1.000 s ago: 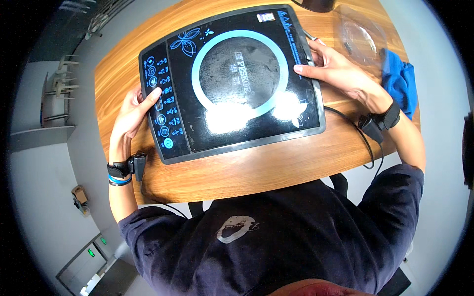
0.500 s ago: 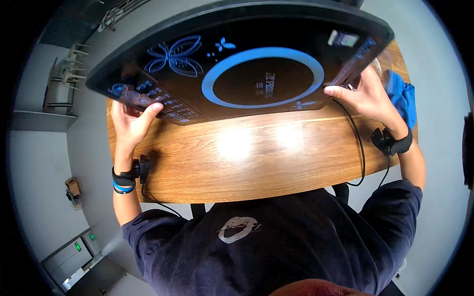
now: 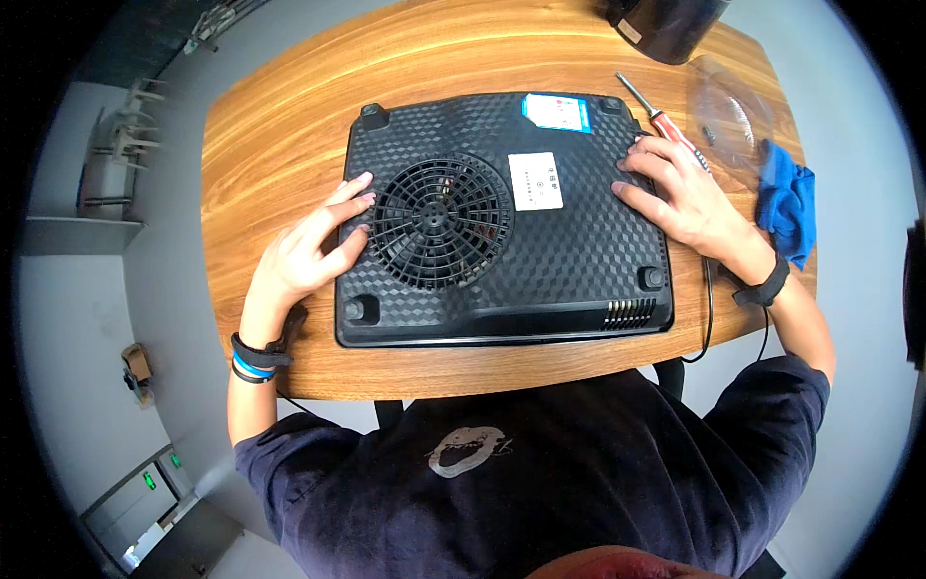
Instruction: The person assembles an induction cooktop by installing the copper induction coil, connecting wires, and securing components with a screwdriver. They then place the glass top onto the unit and flip it over to show the finished assembly.
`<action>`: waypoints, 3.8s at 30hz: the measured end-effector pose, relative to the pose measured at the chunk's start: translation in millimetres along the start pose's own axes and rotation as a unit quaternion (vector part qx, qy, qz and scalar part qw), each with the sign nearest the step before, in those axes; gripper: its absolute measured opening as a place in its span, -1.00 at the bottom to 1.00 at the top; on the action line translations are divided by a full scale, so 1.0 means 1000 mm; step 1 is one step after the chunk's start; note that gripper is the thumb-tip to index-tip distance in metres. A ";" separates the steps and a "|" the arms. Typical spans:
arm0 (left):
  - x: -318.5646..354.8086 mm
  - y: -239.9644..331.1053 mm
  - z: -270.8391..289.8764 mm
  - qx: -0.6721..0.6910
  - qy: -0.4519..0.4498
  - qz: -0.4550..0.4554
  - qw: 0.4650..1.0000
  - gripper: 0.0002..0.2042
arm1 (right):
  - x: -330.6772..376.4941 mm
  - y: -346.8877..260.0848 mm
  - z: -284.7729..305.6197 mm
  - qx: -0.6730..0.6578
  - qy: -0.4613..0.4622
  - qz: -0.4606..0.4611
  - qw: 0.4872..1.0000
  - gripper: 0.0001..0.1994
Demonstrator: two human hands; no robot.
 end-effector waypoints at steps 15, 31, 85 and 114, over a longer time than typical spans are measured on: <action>-0.019 0.010 -0.005 -0.062 -0.141 0.072 0.986 -0.73 | -0.018 0.000 -0.008 0.095 -0.048 0.024 0.994 -0.39; -0.056 0.028 0.021 -0.059 -0.193 0.061 0.977 -0.44 | -0.029 -0.008 0.021 -0.030 -0.141 -0.054 0.988 -0.37; -0.118 0.058 0.004 -0.120 -0.329 0.143 0.926 -0.07 | 0.099 0.181 0.030 -0.140 -0.162 -0.342 0.915 -0.78; -0.117 0.061 0.016 -0.088 -0.330 0.149 0.928 -0.12 | 0.081 0.145 0.026 -0.125 -0.218 -0.367 0.896 -0.86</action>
Point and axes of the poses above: each hand's wrist, its own x-axis away from the middle knuckle, its own z-axis out of the back of the hand, y = z × x, the point moved 3 cm from there along -x, towards the middle knuckle
